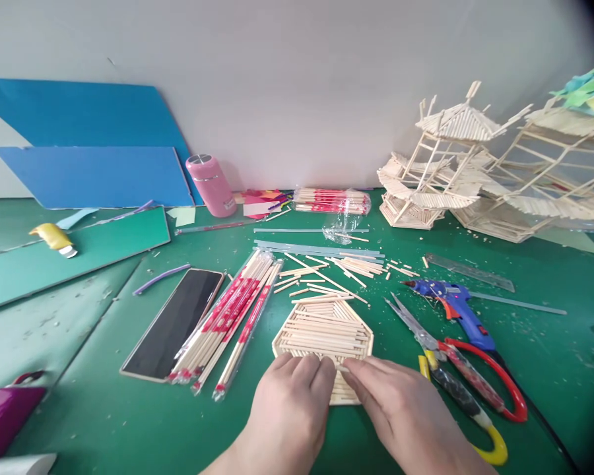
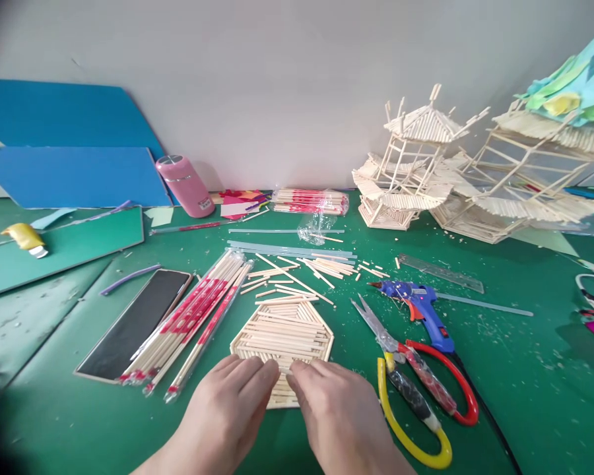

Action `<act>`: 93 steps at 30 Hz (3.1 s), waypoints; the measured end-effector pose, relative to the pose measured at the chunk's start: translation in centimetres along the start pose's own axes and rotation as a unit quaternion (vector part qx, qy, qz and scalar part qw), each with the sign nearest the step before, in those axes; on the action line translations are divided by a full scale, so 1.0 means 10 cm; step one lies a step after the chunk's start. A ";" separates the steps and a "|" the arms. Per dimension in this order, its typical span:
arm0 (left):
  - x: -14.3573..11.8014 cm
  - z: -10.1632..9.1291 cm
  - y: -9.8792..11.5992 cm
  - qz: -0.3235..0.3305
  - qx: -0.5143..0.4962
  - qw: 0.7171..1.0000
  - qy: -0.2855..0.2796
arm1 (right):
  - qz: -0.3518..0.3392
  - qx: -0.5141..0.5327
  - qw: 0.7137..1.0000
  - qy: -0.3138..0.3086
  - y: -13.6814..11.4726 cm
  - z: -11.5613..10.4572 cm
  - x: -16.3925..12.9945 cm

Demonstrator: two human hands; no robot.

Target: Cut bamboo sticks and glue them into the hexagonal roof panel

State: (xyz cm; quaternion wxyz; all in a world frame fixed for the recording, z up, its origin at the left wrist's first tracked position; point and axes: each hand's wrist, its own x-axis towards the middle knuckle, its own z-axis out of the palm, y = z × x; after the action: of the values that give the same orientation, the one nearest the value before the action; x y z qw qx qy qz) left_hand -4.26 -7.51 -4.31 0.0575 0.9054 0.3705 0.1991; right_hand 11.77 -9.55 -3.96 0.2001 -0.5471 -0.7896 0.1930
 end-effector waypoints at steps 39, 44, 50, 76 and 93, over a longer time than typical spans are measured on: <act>0.45 -0.16 -0.62 -0.289 -0.370 0.882 0.045 | 0.079 0.041 0.985 0.145 0.45 -0.14 0.09; 0.94 0.16 -0.77 -0.164 -0.184 0.969 -0.004 | 0.084 0.047 0.985 0.141 0.45 -0.09 0.04; 1.02 0.17 -0.77 -0.074 -0.125 0.988 -0.051 | 0.083 0.051 0.986 0.139 0.47 -0.07 0.10; 0.71 0.03 -0.64 -0.003 -0.057 0.974 -0.218 | 0.133 0.102 0.982 0.092 0.40 0.08 -0.06; 0.45 0.06 -0.40 -0.003 0.013 0.979 -0.203 | 0.126 -0.072 0.965 0.217 0.61 0.07 -0.70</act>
State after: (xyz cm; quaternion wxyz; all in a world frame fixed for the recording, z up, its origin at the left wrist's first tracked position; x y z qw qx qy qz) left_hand -3.72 -1.46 -4.43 0.1202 0.9265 0.3566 0.0063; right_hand 18.44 -14.17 -8.47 0.3009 -0.6838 -0.6637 0.0358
